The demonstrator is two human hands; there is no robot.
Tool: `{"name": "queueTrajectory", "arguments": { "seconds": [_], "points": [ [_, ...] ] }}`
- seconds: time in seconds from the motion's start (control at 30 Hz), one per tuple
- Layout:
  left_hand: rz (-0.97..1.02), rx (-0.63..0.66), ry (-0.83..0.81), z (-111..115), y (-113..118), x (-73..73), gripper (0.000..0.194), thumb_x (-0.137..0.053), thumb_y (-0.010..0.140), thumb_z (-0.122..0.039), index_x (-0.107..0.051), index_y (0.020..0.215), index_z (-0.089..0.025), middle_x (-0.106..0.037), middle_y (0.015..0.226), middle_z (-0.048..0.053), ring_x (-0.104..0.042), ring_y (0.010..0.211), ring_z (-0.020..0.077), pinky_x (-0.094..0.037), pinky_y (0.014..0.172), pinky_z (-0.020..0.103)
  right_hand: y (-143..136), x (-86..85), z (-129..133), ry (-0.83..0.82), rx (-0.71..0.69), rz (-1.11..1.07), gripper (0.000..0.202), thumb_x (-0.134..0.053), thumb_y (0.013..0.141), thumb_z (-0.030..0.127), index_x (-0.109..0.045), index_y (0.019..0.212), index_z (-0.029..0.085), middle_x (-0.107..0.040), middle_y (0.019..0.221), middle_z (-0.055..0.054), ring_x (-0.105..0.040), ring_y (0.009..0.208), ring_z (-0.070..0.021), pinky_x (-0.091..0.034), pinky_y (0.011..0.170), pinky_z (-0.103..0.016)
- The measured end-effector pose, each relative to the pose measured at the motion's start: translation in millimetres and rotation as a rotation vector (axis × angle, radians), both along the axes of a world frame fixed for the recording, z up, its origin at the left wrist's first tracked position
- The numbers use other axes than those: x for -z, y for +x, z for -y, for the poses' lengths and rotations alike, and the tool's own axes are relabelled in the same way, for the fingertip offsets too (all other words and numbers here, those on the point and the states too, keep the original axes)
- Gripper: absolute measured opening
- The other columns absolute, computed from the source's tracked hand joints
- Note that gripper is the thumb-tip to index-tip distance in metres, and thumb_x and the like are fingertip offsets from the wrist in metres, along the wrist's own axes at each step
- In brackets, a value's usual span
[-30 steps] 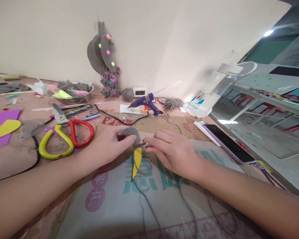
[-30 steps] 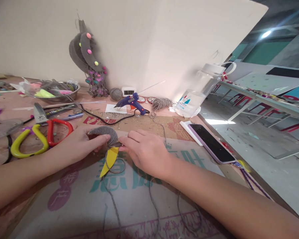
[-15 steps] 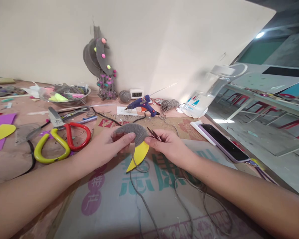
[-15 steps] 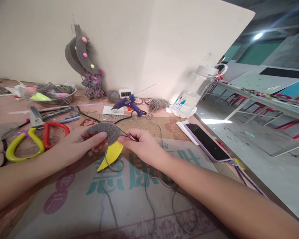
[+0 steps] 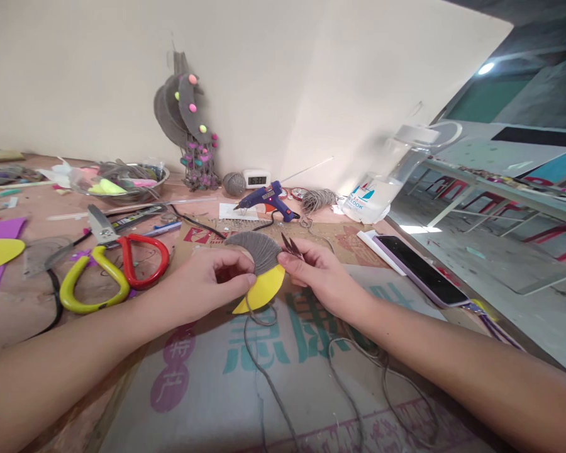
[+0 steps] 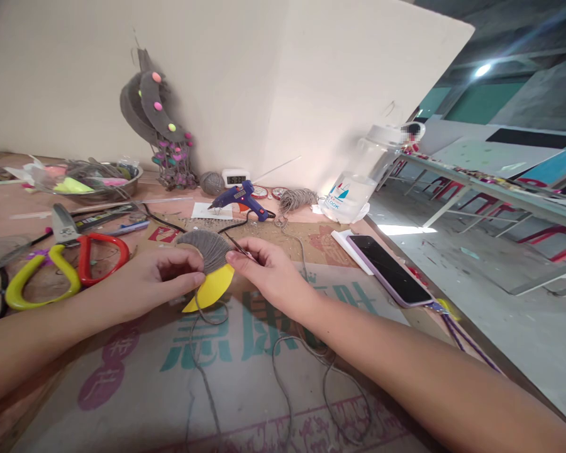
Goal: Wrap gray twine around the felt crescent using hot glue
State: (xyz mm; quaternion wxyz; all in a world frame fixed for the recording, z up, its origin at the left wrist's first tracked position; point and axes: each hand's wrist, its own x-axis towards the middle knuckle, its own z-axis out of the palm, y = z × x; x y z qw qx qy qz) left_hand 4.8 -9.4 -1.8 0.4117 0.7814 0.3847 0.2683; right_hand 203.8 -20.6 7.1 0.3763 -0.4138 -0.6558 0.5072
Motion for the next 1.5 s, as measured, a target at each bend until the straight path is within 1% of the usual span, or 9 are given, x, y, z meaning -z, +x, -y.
{"name": "queueTrajectory", "arguments": {
  "seconds": [0.17, 0.43, 0.67, 0.83, 1.03, 1.2, 1.3, 1.4, 1.5],
  "points": [
    [-0.017, 0.026, 0.017, 1, -1, -5.5, 0.015, -0.046, 0.08, -0.027, -0.053, 0.069, -0.018, -0.047, 0.066, -0.004, -0.045, 0.061, 0.0099, -0.036, 0.054, 0.02, 1, -1.2, 1, 0.023, 0.016, 0.06, 0.025, -0.053, 0.082, 0.038, -0.05, 0.07, 0.016, -0.03, 0.058, 0.006, -0.023, 0.049, -0.0057, -0.02, 0.045, -0.02],
    [-0.063, -0.008, -0.071, 1, -2, 0.3, 0.027, -0.046, 0.081, -0.043, -0.056, 0.071, -0.019, -0.047, 0.061, -0.005, -0.041, 0.056, 0.0094, -0.032, 0.049, 0.02, 0, 0.1, 2, 0.037, 0.031, 0.138, 0.027, -0.051, 0.082, 0.04, -0.047, 0.068, 0.017, -0.029, 0.057, 0.006, -0.025, 0.051, -0.0065, -0.021, 0.046, -0.02],
    [-0.03, 0.012, -0.068, 2, -3, -3.9, 0.027, -0.047, 0.081, -0.043, -0.056, 0.072, -0.019, -0.048, 0.063, -0.005, -0.042, 0.057, 0.0088, -0.033, 0.049, 0.019, 3, 5.5, -3, -0.07, -0.059, -0.013, 0.029, -0.052, 0.081, 0.041, -0.042, 0.068, 0.017, -0.027, 0.058, 0.006, -0.022, 0.048, -0.0056, -0.019, 0.044, -0.02],
    [0.006, 0.031, -0.013, 1, -3, -8.7, 0.035, -0.042, 0.084, -0.042, -0.054, 0.063, -0.018, -0.052, 0.061, -0.002, -0.048, 0.058, 0.0107, -0.038, 0.054, 0.02, 4, 9.0, -3, -0.122, -0.093, -0.069, 0.028, -0.053, 0.081, 0.043, -0.044, 0.072, 0.018, -0.026, 0.058, 0.006, -0.019, 0.047, -0.0054, -0.018, 0.043, -0.02],
    [0.075, -0.044, -0.119, 0, -3, -6.4, 0.036, -0.045, 0.081, -0.046, -0.055, 0.061, -0.018, -0.057, 0.06, -0.002, -0.052, 0.056, 0.0111, -0.04, 0.054, 0.021, -2, 3.5, -1, -0.094, -0.186, -0.085, 0.026, -0.054, 0.08, 0.042, -0.047, 0.073, 0.018, -0.026, 0.056, 0.006, -0.017, 0.047, -0.0056, -0.017, 0.041, -0.02],
    [0.159, -0.073, -0.192, 2, -2, -5.3, 0.03, -0.051, 0.079, -0.044, -0.057, 0.064, -0.018, -0.059, 0.061, -0.002, -0.054, 0.059, 0.0109, -0.041, 0.053, 0.02, -2, 5.5, -1, -0.048, -0.188, 0.028, 0.026, -0.049, 0.083, 0.041, -0.051, 0.076, 0.017, -0.039, 0.061, 0.004, -0.036, 0.053, -0.0067, -0.032, 0.051, -0.02],
    [0.139, -0.138, -0.215, 3, -1, -5.5, 0.032, -0.05, 0.08, -0.041, -0.054, 0.059, -0.017, -0.055, 0.055, -0.003, -0.05, 0.051, 0.0098, -0.038, 0.048, 0.02, -1, 6.4, 1, 0.095, -0.098, 0.142, 0.024, -0.047, 0.085, 0.039, -0.053, 0.087, 0.017, -0.052, 0.077, 0.0, -0.049, 0.07, -0.0104, -0.04, 0.064, -0.023],
    [0.141, -0.188, -0.228, 1, 0, -4.0, 0.034, -0.049, 0.08, -0.04, -0.051, 0.054, -0.017, -0.051, 0.048, -0.004, -0.046, 0.044, 0.0088, -0.037, 0.045, 0.02, 4, 3.0, 5, 0.424, 0.025, 0.302, 0.026, -0.044, 0.088, 0.035, -0.049, 0.107, 0.018, -0.056, 0.092, -0.004, -0.052, 0.081, -0.0136, -0.042, 0.07, -0.026],
    [0.141, -0.194, -0.226, -1, -1, -1.9, 0.036, -0.049, 0.08, -0.041, -0.051, 0.053, -0.017, -0.052, 0.047, -0.004, -0.047, 0.043, 0.0086, -0.038, 0.045, 0.02, 8, -1.6, 9, 0.764, 0.027, 0.578, 0.027, -0.043, 0.089, 0.033, -0.051, 0.108, 0.017, -0.058, 0.091, -0.007, -0.051, 0.082, -0.0169, -0.039, 0.069, -0.029]
  ]
}}
